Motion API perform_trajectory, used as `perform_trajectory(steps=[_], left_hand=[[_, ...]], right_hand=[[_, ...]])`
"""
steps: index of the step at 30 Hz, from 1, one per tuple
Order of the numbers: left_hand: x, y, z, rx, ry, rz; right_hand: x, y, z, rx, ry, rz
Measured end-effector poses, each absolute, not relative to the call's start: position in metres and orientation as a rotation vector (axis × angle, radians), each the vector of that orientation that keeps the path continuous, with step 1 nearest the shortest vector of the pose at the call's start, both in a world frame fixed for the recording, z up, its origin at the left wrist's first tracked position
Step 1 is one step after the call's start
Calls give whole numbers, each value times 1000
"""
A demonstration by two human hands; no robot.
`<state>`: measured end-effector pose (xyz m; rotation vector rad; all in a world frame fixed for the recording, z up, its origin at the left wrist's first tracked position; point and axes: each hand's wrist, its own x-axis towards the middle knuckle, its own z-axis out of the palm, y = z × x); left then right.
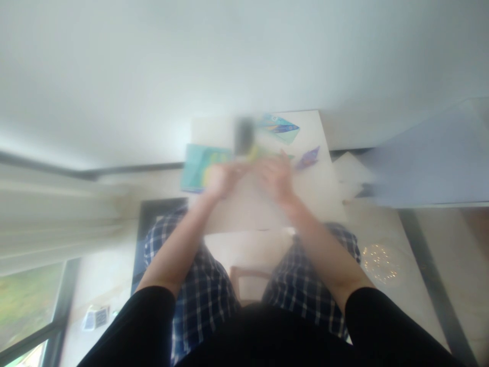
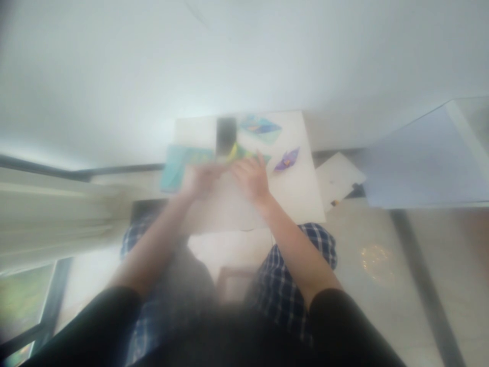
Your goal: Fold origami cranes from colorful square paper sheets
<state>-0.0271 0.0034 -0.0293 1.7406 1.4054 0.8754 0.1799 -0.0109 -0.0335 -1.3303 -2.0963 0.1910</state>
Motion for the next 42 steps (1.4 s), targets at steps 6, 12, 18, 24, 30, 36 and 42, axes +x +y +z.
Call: perform_trajectory(steps=[6, 12, 18, 24, 30, 36, 42], left_hand=[[-26, 3, -33, 1773, 1358, 821], [-26, 6, -28, 1855, 1434, 758], [-31, 8, -19, 2048, 1533, 511], [-37, 10, -12, 2196, 1602, 229], [-37, 11, -11, 2098, 1578, 375], [-36, 11, -26, 2011, 1524, 532], [-37, 10, -34, 2031, 1469, 569]], right_hand=[[178, -13, -35, -1327, -2088, 207], [176, -7, -39, -1347, -2096, 321], [176, -5, -41, -1352, -2172, 381], [181, -2, -39, -1357, -2180, 421], [178, -5, -37, -1393, -2136, 312], [176, -8, -36, -1346, -2095, 247], [177, -6, -37, -1292, -2053, 293]])
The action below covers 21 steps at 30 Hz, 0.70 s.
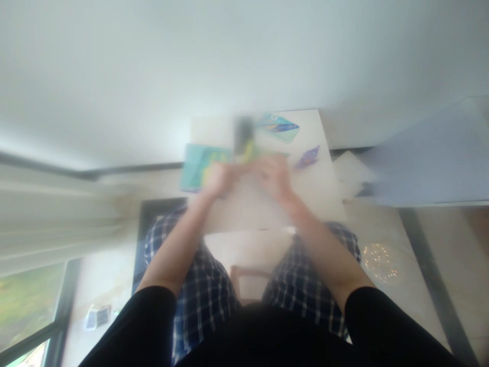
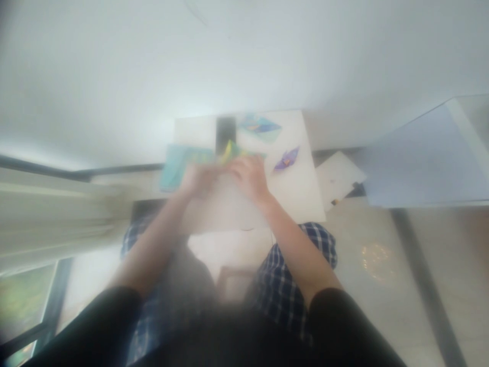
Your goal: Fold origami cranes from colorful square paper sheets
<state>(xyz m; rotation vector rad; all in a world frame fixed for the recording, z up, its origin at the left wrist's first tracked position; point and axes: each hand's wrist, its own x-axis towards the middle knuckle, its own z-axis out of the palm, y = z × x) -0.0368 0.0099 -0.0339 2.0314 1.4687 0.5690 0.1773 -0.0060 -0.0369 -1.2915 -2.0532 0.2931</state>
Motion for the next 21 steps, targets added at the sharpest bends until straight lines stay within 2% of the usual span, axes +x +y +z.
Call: perform_trajectory(steps=[21], left_hand=[[-34, 4, -26, 2081, 1441, 714]], right_hand=[[180, -9, -26, -1478, -1993, 135]])
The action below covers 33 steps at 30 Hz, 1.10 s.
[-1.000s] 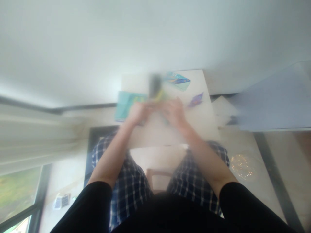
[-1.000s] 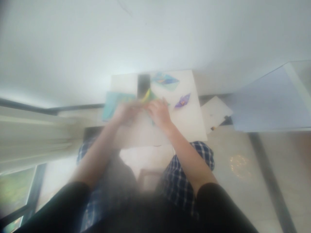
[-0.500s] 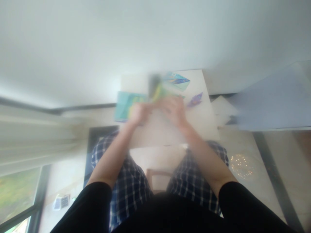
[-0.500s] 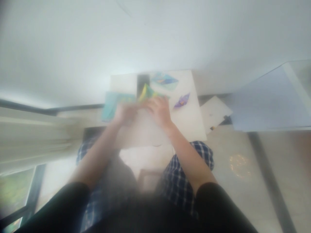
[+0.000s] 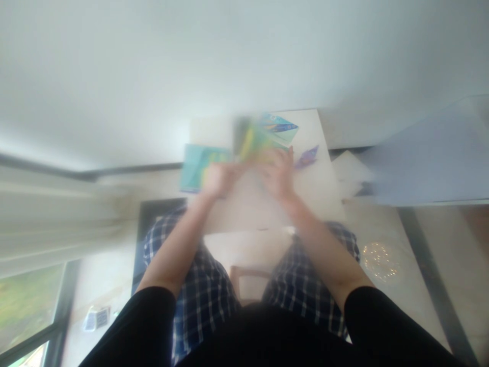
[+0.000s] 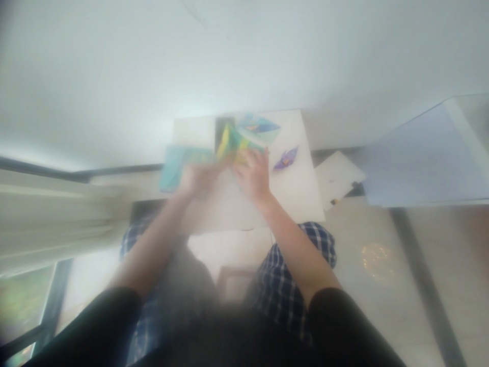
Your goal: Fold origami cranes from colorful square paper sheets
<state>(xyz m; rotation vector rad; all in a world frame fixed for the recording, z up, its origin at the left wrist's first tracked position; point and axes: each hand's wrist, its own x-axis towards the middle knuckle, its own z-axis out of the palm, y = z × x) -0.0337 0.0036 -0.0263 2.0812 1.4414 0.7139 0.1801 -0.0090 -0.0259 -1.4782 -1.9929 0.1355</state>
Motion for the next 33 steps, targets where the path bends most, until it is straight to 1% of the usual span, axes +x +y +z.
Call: perform_trajectory(steps=[4, 8, 13, 16, 21, 25, 27, 31, 33], left_hand=[[-36, 5, -29, 2042, 1471, 816], [-36, 4, -27, 1989, 1484, 818], [-23, -1, -20, 1930, 1467, 754], [-12, -3, -28, 1938, 1440, 777], [-5, -4, -45, 1842, 1454, 796], [-9, -1, -37, 1791, 1501, 873], [-10, 0, -29, 1811, 1464, 889], [-7, -2, -18, 1739, 1474, 857], [-6, -2, -16, 1665, 1486, 873]], right_hand=[[180, -10, -22, -1568, -1898, 154], [181, -10, -22, -1530, -1791, 194], [180, -14, -23, -1466, -1766, 43], [177, -17, -22, -1463, -1789, 21], [173, -21, -17, -1482, -1770, 124], [176, -16, -21, -1450, -1633, 174], [179, -8, -30, -1421, -1495, 273], [188, 9, -44, -1336, -1336, 749], [190, 14, -45, -1374, -1228, 896]])
